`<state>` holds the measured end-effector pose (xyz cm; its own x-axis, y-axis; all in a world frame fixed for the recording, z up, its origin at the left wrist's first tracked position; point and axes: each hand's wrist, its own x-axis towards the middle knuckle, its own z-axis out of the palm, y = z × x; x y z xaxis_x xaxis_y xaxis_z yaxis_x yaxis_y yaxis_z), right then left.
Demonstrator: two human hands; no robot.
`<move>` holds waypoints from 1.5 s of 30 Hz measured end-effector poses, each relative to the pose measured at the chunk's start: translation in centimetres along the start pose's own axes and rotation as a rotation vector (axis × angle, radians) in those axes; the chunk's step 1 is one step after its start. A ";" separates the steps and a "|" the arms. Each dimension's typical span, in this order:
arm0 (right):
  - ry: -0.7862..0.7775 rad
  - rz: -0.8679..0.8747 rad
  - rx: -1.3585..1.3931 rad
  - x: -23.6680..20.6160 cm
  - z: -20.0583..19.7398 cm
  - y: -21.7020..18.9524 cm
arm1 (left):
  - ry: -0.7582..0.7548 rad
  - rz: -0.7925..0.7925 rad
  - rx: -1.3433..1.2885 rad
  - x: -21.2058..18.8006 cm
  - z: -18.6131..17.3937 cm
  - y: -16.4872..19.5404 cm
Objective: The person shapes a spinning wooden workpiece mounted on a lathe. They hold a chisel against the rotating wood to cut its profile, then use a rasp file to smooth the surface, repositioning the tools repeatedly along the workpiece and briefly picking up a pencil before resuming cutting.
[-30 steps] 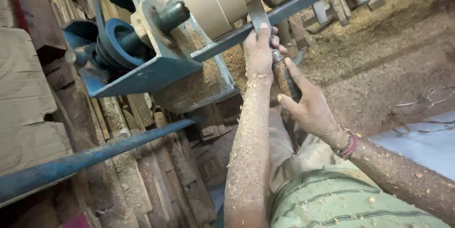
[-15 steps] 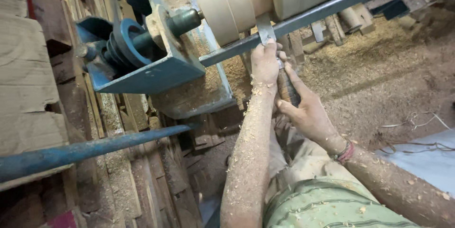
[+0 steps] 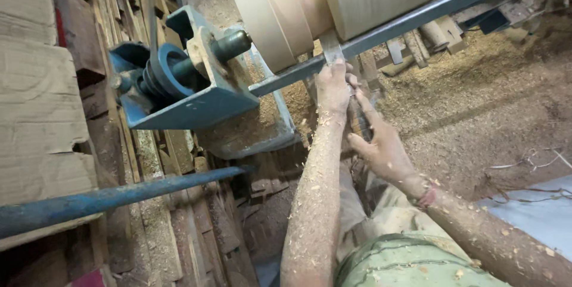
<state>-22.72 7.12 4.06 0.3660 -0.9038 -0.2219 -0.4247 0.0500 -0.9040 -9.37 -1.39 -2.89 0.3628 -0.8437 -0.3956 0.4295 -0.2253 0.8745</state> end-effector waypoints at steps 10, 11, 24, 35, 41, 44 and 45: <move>0.002 -0.005 0.018 -0.1 -0.3 -0.6 | 0.005 0.118 0.045 -0.2 -0.1 -0.2; 0.014 -0.013 0.011 0.0 -0.1 -0.7 | -0.014 0.090 0.006 -0.1 -0.3 0.0; 0.062 -0.268 0.026 -0.5 2.2 -0.6 | -0.071 0.020 -0.013 -0.3 -2.0 0.7; 0.022 -0.091 0.051 -0.1 0.7 -0.6 | -0.041 0.038 -0.032 0.6 -0.8 -0.4; -0.021 -0.047 0.037 0.2 -1.1 -1.0 | 0.011 0.061 -0.004 0.9 0.3 -1.1; -0.075 0.144 0.088 0.2 -1.2 -1.2 | 0.023 0.080 0.017 0.7 0.3 -1.0; -0.070 0.131 0.085 0.1 -1.2 -1.1 | 0.026 0.087 0.022 0.5 0.2 -1.1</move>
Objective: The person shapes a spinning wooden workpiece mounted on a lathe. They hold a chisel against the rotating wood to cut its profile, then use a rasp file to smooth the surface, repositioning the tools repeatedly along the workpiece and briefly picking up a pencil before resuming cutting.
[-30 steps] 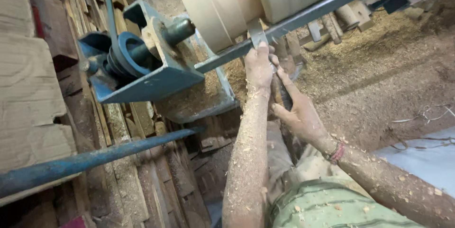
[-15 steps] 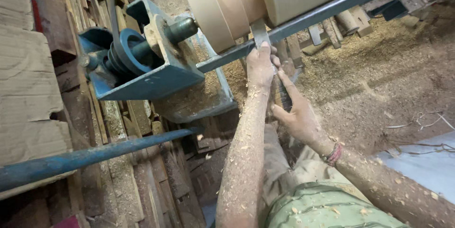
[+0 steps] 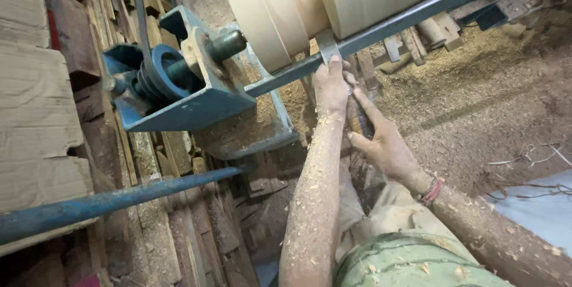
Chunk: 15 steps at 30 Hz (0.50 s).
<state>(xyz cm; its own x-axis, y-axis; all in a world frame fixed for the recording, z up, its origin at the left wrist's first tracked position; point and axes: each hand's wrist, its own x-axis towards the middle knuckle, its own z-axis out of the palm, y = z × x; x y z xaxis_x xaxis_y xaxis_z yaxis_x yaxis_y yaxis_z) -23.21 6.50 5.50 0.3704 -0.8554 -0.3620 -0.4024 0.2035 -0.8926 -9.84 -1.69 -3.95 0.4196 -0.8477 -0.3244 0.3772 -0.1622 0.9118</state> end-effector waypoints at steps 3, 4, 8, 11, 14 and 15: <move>0.042 -0.089 -0.040 0.3 0.8 0.3 | 0.007 0.024 0.019 0.1 -0.3 0.2; 0.060 -0.143 -0.056 0.3 1.2 0.5 | 0.000 0.027 0.017 0.2 -0.6 0.3; 0.087 -0.302 -0.057 0.3 2.1 1.1 | -0.023 0.039 -0.016 0.3 -1.4 0.3; 0.072 -0.213 -0.053 0.2 2.6 1.2 | -0.038 0.002 -0.013 0.3 -1.9 0.3; 0.072 -0.289 -0.029 0.2 2.9 1.0 | -0.046 0.015 -0.007 0.6 -2.1 0.3; 0.072 -0.351 -0.014 0.2 2.9 0.9 | -0.045 0.026 -0.008 0.6 -2.1 0.2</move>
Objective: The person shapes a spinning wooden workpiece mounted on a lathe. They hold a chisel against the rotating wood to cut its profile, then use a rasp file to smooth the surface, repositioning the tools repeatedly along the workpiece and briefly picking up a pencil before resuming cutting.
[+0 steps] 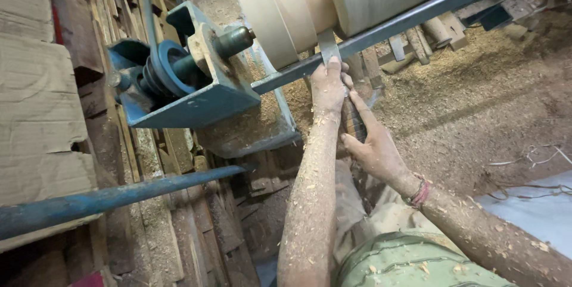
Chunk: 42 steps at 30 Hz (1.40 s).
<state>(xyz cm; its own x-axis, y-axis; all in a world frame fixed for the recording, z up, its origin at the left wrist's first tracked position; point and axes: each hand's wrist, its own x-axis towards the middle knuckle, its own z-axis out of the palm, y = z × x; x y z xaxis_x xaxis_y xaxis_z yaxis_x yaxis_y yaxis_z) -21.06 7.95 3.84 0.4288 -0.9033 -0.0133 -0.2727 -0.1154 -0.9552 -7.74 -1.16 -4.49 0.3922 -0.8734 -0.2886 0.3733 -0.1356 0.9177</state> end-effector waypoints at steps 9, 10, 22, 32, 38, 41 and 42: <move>-0.014 0.231 -0.005 0.0 -0.3 -0.4 | 0.000 -0.056 0.032 0.0 0.0 -0.1; -0.009 0.197 -0.014 0.1 -0.5 -0.5 | 0.000 -0.053 -0.006 0.0 0.2 0.0; -0.024 0.176 0.057 0.5 -2.5 -0.7 | 0.037 -0.025 0.043 -0.3 1.9 0.7; -0.048 0.321 -0.036 0.6 -1.8 -1.3 | 0.008 0.001 -0.005 0.0 1.4 0.2; 0.001 0.230 -0.009 0.3 -0.4 -0.9 | 0.000 -0.004 0.032 0.2 0.2 -0.1; 0.018 0.096 -0.037 0.2 -0.2 -0.5 | -0.004 -0.040 -0.004 0.2 0.1 0.3; 0.021 0.006 -0.059 0.0 -0.1 -0.4 | -0.001 -0.061 -0.021 0.0 0.0 0.5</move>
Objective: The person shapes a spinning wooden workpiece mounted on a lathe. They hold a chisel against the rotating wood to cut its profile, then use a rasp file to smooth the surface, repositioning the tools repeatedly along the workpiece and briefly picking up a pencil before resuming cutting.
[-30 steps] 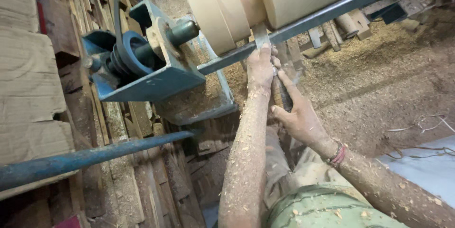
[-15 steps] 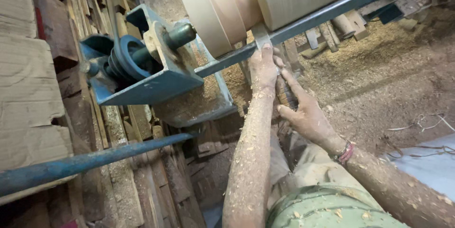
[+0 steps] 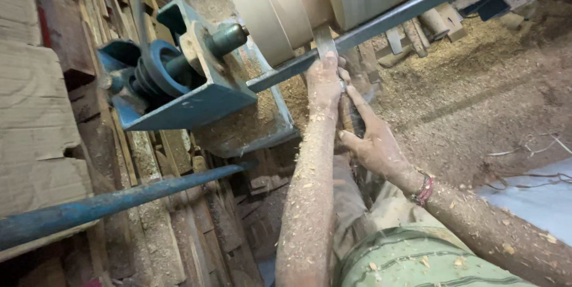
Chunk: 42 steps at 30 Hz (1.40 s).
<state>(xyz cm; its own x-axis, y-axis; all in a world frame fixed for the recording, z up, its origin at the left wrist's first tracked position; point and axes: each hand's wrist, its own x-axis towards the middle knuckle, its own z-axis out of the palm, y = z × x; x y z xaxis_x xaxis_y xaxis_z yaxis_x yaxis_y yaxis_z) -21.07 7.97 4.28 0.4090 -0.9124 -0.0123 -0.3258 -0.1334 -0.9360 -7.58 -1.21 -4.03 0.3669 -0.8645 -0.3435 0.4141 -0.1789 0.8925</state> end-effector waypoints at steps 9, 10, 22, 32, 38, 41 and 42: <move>0.015 -0.284 0.043 0.0 0.5 -0.1 | -0.040 0.059 0.009 -0.8 -0.3 0.8; -0.011 -0.102 0.063 -0.2 0.4 -0.2 | -0.032 0.054 0.035 -1.0 -0.4 0.6; -0.016 0.126 0.081 0.4 -0.5 -1.0 | -0.002 -0.015 0.070 -0.6 -0.1 0.5; -0.109 0.119 0.144 0.8 -2.9 -0.3 | 0.044 0.005 -0.009 -1.2 1.1 0.1; -0.263 0.441 -0.090 1.0 -2.7 -0.7 | 0.050 -0.030 0.074 -2.0 0.5 1.4; -0.197 0.380 0.022 1.0 -2.2 -0.5 | 0.056 -0.024 0.107 -2.4 0.6 2.0; -0.191 0.398 0.070 0.9 -2.0 -0.4 | 0.058 -0.024 0.104 -2.5 0.6 2.2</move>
<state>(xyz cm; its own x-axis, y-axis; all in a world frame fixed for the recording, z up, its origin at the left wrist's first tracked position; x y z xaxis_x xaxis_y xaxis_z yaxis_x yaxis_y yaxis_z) -22.26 6.42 5.36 0.4160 -0.7988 -0.4346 -0.4335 0.2459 -0.8669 -8.05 0.30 -1.04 0.4063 -0.8315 -0.3788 0.3356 -0.2498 0.9083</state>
